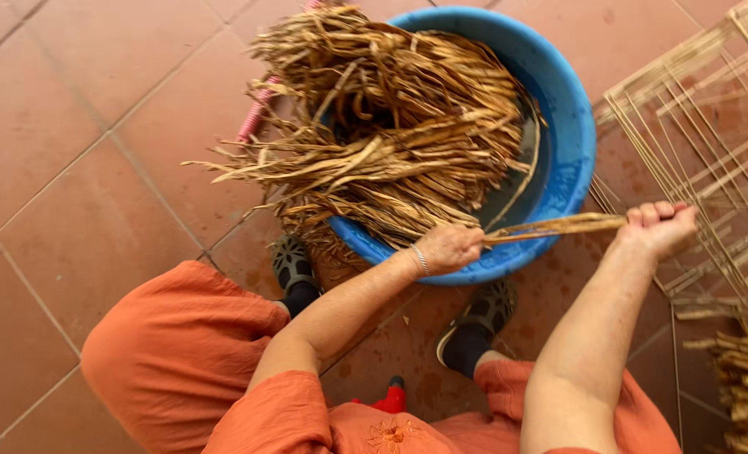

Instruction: The person sits on a small red stool and repeatedly picks up dried leaves from a blue basin, strips them by hand, and places the processed material into a wire basket. The person handles the leaves one at a time throughout the clip.

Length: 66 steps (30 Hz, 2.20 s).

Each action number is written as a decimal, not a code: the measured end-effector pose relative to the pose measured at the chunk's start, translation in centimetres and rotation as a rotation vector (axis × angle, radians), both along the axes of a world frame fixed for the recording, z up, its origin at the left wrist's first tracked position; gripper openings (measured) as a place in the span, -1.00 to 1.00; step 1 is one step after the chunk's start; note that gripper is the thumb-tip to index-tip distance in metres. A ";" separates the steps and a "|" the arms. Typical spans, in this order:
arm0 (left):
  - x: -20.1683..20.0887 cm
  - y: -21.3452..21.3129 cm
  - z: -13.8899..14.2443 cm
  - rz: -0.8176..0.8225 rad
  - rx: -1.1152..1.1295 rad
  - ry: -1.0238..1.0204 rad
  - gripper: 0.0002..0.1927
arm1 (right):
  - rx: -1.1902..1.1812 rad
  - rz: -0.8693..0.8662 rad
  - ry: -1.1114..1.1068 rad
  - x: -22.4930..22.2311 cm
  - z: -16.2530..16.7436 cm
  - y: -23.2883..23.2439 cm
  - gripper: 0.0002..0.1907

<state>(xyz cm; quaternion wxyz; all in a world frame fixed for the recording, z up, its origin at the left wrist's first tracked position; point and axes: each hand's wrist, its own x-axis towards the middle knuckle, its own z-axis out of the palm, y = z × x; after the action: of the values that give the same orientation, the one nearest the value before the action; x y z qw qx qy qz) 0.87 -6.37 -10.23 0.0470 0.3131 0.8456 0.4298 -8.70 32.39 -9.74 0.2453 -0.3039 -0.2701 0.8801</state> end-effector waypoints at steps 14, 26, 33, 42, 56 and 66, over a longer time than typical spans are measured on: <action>-0.5 -10.2 -3.1 0.001 -0.482 -0.212 -0.89 | 0.258 -0.151 -0.054 2.5 -0.3 -0.2 -0.66; -0.5 -8.9 -5.5 0.189 -0.870 -0.108 -0.68 | 0.314 0.493 -0.651 0.3 -4.2 -20.6 -0.67; -0.6 -6.0 -5.6 0.119 -0.787 -0.041 -0.20 | 0.412 0.331 -0.576 -0.7 -10.3 -24.1 -0.77; -6.7 -5.3 -5.1 -0.133 -1.184 -0.516 -0.17 | 1.017 0.489 -1.016 -0.1 -9.9 -24.8 -0.73; -5.4 -2.3 7.1 0.415 0.047 0.352 -0.71 | 0.761 0.719 -0.086 3.9 7.8 -24.7 -0.85; -3.3 0.4 7.1 0.509 0.178 -0.153 -0.77 | 0.492 0.784 -0.141 6.0 6.8 -25.1 -0.83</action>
<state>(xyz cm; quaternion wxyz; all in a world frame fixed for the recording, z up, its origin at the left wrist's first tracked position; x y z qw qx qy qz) -2.46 -5.94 -3.15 -0.0264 0.0602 0.8499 0.5228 -2.75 7.28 -2.99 -0.0599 -0.1710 -0.5813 0.7933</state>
